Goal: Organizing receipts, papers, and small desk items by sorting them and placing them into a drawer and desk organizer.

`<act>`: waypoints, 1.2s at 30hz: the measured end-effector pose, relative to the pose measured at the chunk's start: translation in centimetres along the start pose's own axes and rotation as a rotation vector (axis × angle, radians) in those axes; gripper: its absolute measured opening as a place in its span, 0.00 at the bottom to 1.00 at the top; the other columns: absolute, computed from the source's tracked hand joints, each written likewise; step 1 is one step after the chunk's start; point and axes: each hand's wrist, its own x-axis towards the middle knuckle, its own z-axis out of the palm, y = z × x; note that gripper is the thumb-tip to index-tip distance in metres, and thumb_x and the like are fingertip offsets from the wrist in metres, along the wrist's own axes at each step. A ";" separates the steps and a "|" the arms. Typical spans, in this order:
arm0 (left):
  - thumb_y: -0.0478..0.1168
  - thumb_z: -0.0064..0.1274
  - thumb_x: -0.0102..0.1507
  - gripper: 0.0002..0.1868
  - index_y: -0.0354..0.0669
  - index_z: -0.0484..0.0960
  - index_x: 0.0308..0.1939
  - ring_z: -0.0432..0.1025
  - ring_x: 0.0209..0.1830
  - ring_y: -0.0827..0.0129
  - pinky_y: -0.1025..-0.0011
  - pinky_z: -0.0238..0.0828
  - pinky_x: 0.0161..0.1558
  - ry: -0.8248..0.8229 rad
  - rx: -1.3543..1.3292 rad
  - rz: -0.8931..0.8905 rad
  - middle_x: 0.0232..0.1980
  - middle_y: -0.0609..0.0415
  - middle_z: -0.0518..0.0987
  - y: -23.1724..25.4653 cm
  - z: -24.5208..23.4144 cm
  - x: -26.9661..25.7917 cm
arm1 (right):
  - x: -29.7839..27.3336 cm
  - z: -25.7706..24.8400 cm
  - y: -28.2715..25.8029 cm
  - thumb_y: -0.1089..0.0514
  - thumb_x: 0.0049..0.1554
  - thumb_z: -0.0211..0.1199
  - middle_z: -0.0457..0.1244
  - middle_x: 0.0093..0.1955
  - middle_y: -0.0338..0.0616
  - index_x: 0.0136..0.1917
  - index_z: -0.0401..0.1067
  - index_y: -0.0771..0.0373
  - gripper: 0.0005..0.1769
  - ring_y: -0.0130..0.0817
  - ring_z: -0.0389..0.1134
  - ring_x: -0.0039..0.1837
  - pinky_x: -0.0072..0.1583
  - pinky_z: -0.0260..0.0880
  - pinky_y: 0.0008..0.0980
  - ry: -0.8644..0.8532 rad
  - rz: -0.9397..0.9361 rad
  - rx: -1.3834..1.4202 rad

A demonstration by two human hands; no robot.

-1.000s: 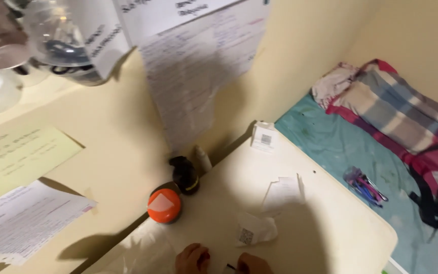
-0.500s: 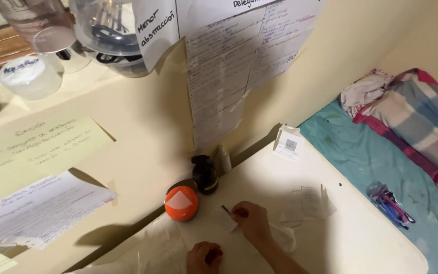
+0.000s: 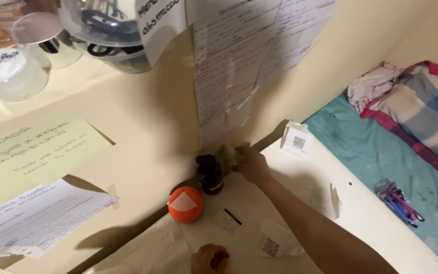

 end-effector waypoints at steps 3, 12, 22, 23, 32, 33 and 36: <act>0.52 0.66 0.45 0.12 0.65 0.90 0.33 0.82 0.37 0.73 0.73 0.79 0.40 -0.003 -0.025 -0.027 0.36 0.68 0.88 0.9 -0.4 -0.1 | 2.0 2.5 0.1 0.45 0.47 0.73 0.66 0.66 0.45 0.70 0.68 0.50 0.38 0.48 0.67 0.66 0.61 0.68 0.44 -0.081 0.025 -0.076; 0.51 0.65 0.46 0.13 0.63 0.90 0.35 0.82 0.36 0.72 0.73 0.81 0.38 0.012 -0.060 -0.005 0.38 0.65 0.87 1.7 -1.2 -0.1 | -0.5 2.4 -0.9 0.42 0.48 0.72 0.68 0.50 0.41 0.54 0.73 0.55 0.24 0.36 0.68 0.53 0.52 0.65 0.36 -0.175 -0.120 -0.013; 0.45 0.70 0.42 0.15 0.65 0.90 0.33 0.80 0.40 0.72 0.70 0.71 0.49 0.045 -0.064 -0.219 0.41 0.66 0.86 4.8 -1.9 -0.4 | 11.2 -10.0 17.4 0.40 0.30 0.78 0.52 0.79 0.41 0.80 0.50 0.60 0.71 0.38 0.50 0.80 0.71 0.60 0.44 0.342 -0.128 -0.445; 0.45 0.70 0.42 0.15 0.65 0.90 0.33 0.80 0.40 0.72 0.70 0.71 0.49 0.047 -0.067 -0.220 0.41 0.66 0.86 4.7 -1.8 -0.4 | 10.7 -11.0 18.5 0.40 0.30 0.78 0.52 0.79 0.41 0.80 0.50 0.60 0.71 0.38 0.50 0.80 0.71 0.60 0.44 0.343 -0.131 -0.448; 0.42 0.67 0.42 0.13 0.61 0.91 0.31 0.72 0.33 0.64 0.68 0.73 0.39 0.351 0.045 0.062 0.41 0.61 0.78 4.7 -0.3 -1.9 | -5.3 -14.5 12.4 0.59 0.51 0.76 0.70 0.40 0.36 0.45 0.84 0.61 0.07 0.25 0.64 0.42 0.47 0.60 0.25 0.075 0.027 0.370; 0.55 0.66 0.38 0.14 0.71 0.89 0.27 0.71 0.46 0.70 0.63 0.69 0.46 0.379 0.247 0.056 0.44 0.62 0.79 4.4 0.0 -2.2 | -7.2 -14.5 12.3 0.63 0.49 0.76 0.73 0.45 0.40 0.50 0.84 0.63 0.13 0.28 0.67 0.47 0.52 0.63 0.27 0.050 0.024 0.441; 0.69 0.71 0.31 0.26 0.76 0.88 0.30 0.73 0.52 0.70 0.60 0.68 0.51 0.543 0.362 0.110 0.52 0.58 0.80 8.7 -0.4 -2.0 | -13.5 -14.1 11.9 0.66 0.47 0.75 0.76 0.48 0.46 0.51 0.84 0.64 0.16 0.33 0.72 0.50 0.57 0.69 0.32 -0.019 -0.018 0.594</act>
